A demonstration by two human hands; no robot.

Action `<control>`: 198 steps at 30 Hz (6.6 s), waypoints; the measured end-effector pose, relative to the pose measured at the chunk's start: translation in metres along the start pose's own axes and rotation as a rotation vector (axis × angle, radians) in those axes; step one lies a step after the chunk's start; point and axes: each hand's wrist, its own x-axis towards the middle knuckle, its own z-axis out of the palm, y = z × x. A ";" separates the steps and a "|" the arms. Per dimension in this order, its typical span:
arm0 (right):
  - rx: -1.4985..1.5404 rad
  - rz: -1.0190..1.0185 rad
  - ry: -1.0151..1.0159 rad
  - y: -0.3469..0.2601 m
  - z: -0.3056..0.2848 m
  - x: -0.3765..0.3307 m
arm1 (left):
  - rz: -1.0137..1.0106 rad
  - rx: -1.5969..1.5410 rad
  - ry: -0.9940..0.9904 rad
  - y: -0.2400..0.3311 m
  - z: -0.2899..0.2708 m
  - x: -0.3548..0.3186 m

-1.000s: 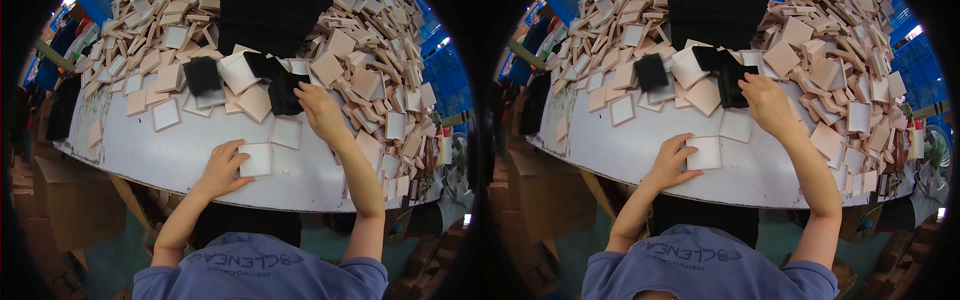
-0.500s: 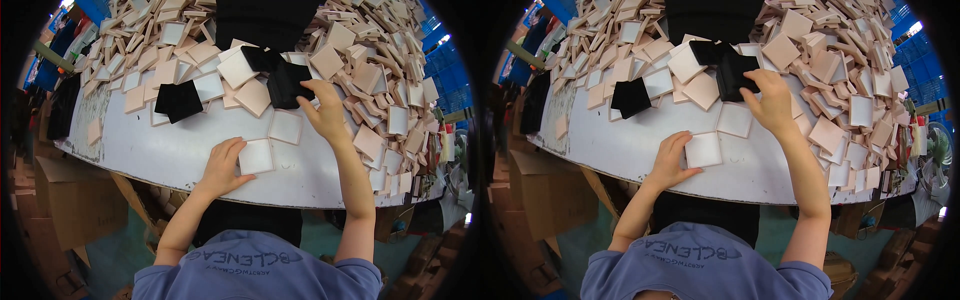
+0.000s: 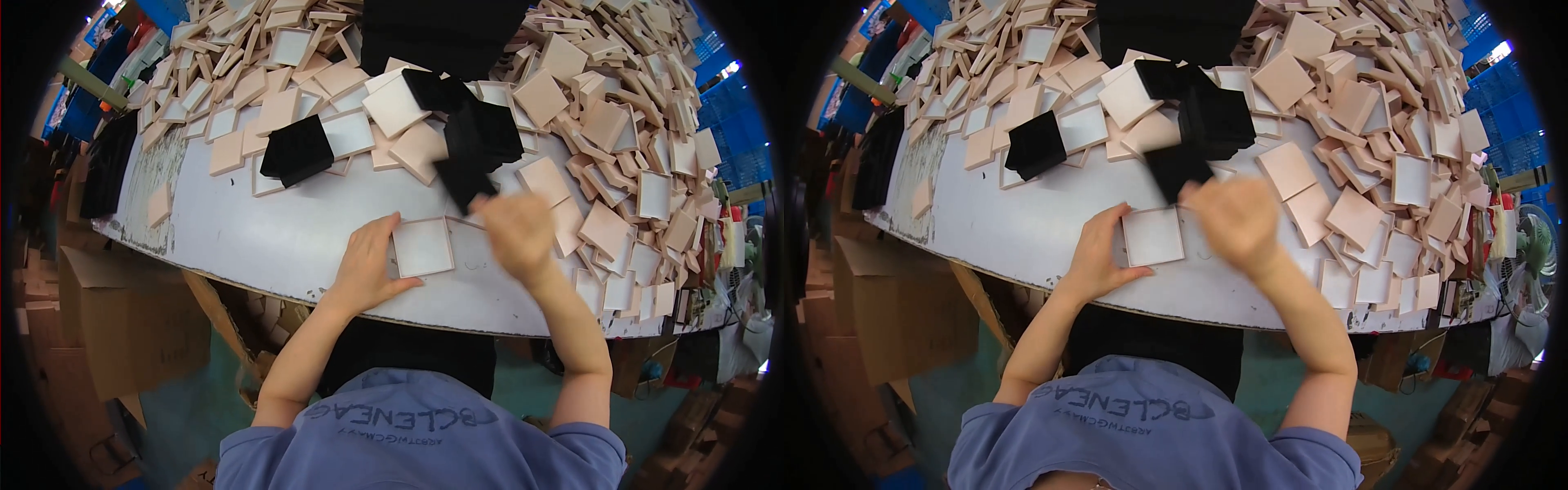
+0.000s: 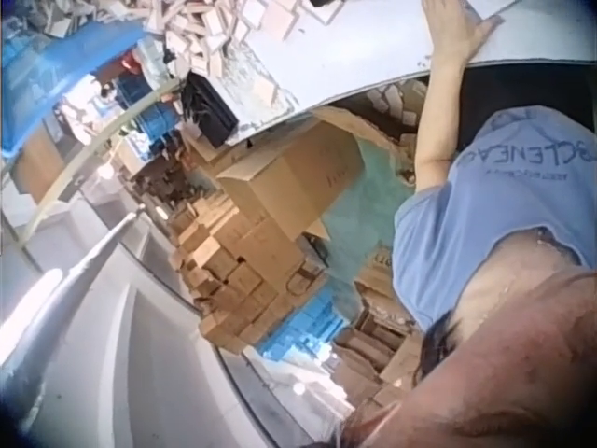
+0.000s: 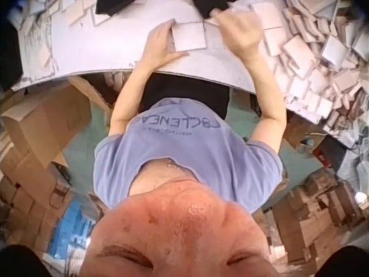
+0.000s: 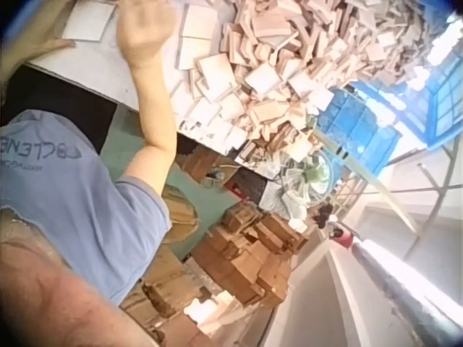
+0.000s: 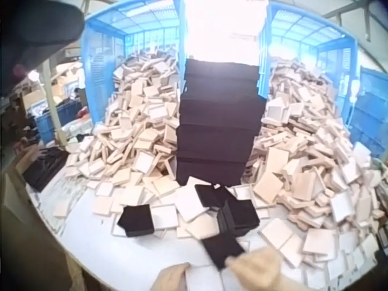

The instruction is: Assembling gift boxes by inserting foam pads into lids and bases.

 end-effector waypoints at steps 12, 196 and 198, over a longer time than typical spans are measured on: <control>0.487 0.315 -0.485 -0.028 0.009 -0.035 | 0.010 0.021 0.038 0.003 0.003 0.002; 0.122 0.385 -0.476 -0.004 0.016 -0.042 | 0.196 0.482 0.028 -0.007 -0.094 0.065; 0.058 0.230 -0.417 -0.002 0.021 -0.047 | 0.275 0.420 -0.094 0.012 -0.080 0.038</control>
